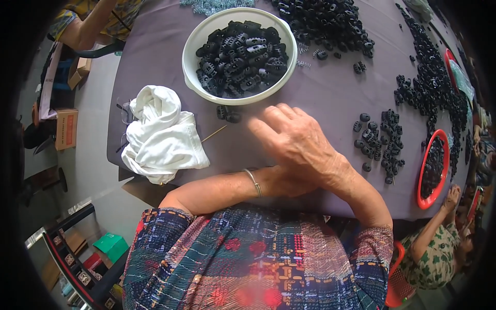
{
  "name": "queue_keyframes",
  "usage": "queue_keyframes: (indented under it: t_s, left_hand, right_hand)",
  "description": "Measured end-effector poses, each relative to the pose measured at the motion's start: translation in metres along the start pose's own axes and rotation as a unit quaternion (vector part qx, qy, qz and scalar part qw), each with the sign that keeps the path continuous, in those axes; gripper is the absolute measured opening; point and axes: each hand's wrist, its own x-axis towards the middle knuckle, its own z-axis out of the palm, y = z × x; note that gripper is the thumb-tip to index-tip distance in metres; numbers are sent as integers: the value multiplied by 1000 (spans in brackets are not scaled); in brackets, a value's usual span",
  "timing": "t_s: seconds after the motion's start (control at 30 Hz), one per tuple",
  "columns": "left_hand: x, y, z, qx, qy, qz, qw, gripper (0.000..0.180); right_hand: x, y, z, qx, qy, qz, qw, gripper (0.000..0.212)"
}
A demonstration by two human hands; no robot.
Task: Assembling plastic cord locks by inserting small springs into the plastic bodies.
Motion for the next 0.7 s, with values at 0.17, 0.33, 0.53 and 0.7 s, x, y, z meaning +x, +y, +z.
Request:
queue_keyframes:
  t_s: [0.17,0.33,0.53,0.7]
  left_hand:
    - [21,34,-4,188,-48,-86,977,39]
    - [3,15,2,290,0,27,957,38]
    - [-8,15,5,270,4,-29,962,36]
    - [-5,30,-8,171,-45,-25,984,36]
  right_hand:
    - [-12,12,-12,-7,43,27,999,25]
    - [-6,3,-20,-22,-110,8,994,37]
    - [25,-10,4,-78,-187,-19,979,39]
    - [43,-5,25,-73,-35,-56,995,39]
